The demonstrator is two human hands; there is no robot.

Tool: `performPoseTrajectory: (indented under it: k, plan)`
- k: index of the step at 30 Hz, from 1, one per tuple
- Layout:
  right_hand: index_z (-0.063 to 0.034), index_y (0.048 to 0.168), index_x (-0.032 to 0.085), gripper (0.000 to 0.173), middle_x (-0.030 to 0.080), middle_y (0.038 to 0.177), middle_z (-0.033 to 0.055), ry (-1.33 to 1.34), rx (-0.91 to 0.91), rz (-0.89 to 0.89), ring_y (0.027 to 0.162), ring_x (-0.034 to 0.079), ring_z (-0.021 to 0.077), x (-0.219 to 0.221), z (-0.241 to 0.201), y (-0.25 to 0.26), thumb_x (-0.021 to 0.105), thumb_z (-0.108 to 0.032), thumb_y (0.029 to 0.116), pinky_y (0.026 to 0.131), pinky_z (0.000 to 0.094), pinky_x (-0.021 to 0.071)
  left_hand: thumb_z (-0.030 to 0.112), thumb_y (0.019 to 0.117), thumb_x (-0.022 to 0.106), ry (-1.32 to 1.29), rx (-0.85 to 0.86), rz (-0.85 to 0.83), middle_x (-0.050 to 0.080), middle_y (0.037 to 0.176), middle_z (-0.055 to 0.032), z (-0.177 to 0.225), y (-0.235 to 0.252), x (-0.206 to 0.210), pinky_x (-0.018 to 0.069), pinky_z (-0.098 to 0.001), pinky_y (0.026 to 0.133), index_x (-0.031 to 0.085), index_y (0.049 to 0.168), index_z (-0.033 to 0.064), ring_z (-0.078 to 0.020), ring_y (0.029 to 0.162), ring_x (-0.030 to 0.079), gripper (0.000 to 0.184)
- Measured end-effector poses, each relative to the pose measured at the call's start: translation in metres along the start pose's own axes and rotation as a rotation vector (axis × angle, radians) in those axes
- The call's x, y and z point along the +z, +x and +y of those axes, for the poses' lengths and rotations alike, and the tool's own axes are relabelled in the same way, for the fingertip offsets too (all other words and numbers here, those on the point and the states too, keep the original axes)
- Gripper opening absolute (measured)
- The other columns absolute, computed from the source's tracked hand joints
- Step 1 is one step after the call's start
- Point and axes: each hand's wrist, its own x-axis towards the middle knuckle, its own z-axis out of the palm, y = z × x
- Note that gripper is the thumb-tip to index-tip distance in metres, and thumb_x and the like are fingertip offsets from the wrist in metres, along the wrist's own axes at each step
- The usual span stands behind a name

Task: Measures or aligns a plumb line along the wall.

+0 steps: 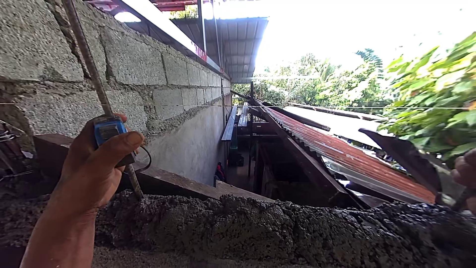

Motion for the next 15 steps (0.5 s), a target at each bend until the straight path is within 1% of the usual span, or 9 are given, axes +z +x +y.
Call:
performPoseTrajectory:
  k: [2, 5, 7, 9, 10, 13, 15]
  plan:
    - [-0.0289, 0.091, 0.054, 0.035, 0.039, 0.058, -0.0166, -0.019, -0.027, -0.013, 0.043, 0.035, -0.004, 0.001, -0.002, 0.0, 0.035, -0.051, 0.1099, 0.043, 0.0127, 0.0339, 0.041, 0.0816, 0.08, 0.011, -0.017, 0.017, 0.065, 0.095, 0.0092, 0.002, 0.001, 0.003, 0.0577, -0.0204, 0.07, 0.055, 0.126, 0.0239, -0.004, 0.079, 0.066, 0.054]
    - [-0.0294, 0.094, 0.057, 0.033, 0.039, 0.059, -0.0153, -0.014, -0.071, -0.012, 0.043, 0.036, -0.0021, -0.003, 0.006, 0.005, 0.035, -0.049, 0.1104, 0.042, 0.0155, 0.0355, 0.04, 0.0795, 0.081, 0.04, -0.046, 0.045, 0.065, 0.094, 0.0089, 0.006, 0.002, 0.006, 0.0583, -0.0219, 0.067, 0.055, 0.122, 0.025, -0.0048, 0.076, 0.066, 0.053]
    - [-0.029, 0.097, 0.057, 0.034, 0.039, 0.06, -0.0143, -0.053, -0.099, -0.006, 0.044, 0.036, -0.0001, -0.005, 0.011, 0.009, 0.035, -0.052, 0.1098, 0.042, 0.0188, 0.0358, 0.039, 0.0778, 0.082, 0.054, -0.068, 0.052, 0.065, 0.093, 0.0073, 0.006, 0.004, 0.006, 0.0592, -0.0239, 0.067, 0.054, 0.122, 0.0237, -0.0063, 0.075, 0.067, 0.055]
    - [-0.0275, 0.099, 0.057, 0.036, 0.04, 0.061, -0.0133, -0.095, -0.117, 0.019, 0.044, 0.037, 0.0013, -0.003, 0.01, 0.009, 0.034, -0.053, 0.1094, 0.042, 0.0213, 0.038, 0.039, 0.0772, 0.082, 0.075, -0.077, 0.047, 0.066, 0.089, 0.0062, 0.005, 0.006, 0.003, 0.0588, -0.0247, 0.065, 0.054, 0.121, 0.0224, -0.0073, 0.072, 0.066, 0.055]
    - [-0.0266, 0.1, 0.057, 0.036, 0.041, 0.062, -0.0132, -0.112, -0.118, 0.029, 0.045, 0.039, 0.0014, 0.0, 0.006, 0.007, 0.034, -0.053, 0.1094, 0.043, 0.0217, 0.0402, 0.038, 0.0777, 0.08, 0.081, -0.074, 0.038, 0.066, 0.088, 0.0058, 0.004, 0.007, 0.002, 0.0587, -0.0248, 0.065, 0.053, 0.122, 0.0214, -0.0076, 0.071, 0.066, 0.054]
    - [-0.0259, 0.099, 0.056, 0.037, 0.041, 0.064, -0.0132, -0.111, -0.104, 0.038, 0.047, 0.04, 0.0012, 0.008, -0.006, 0.0, 0.035, -0.054, 0.1088, 0.045, 0.0213, 0.0403, 0.041, 0.077, 0.08, 0.07, -0.068, 0.026, 0.065, 0.086, 0.0064, 0.002, 0.008, 0.001, 0.058, -0.024, 0.063, 0.052, 0.122, 0.0208, -0.0067, 0.069, 0.065, 0.057]
    - [-0.0263, 0.098, 0.056, 0.036, 0.041, 0.063, -0.0132, -0.092, -0.108, 0.022, 0.047, 0.04, 0.0014, 0.01, -0.01, -0.003, 0.035, -0.054, 0.1085, 0.045, 0.0216, 0.0406, 0.04, 0.0766, 0.08, 0.056, -0.085, 0.036, 0.064, 0.087, 0.0068, 0.003, 0.007, 0.003, 0.058, -0.024, 0.064, 0.051, 0.124, 0.0211, -0.0062, 0.07, 0.065, 0.058]
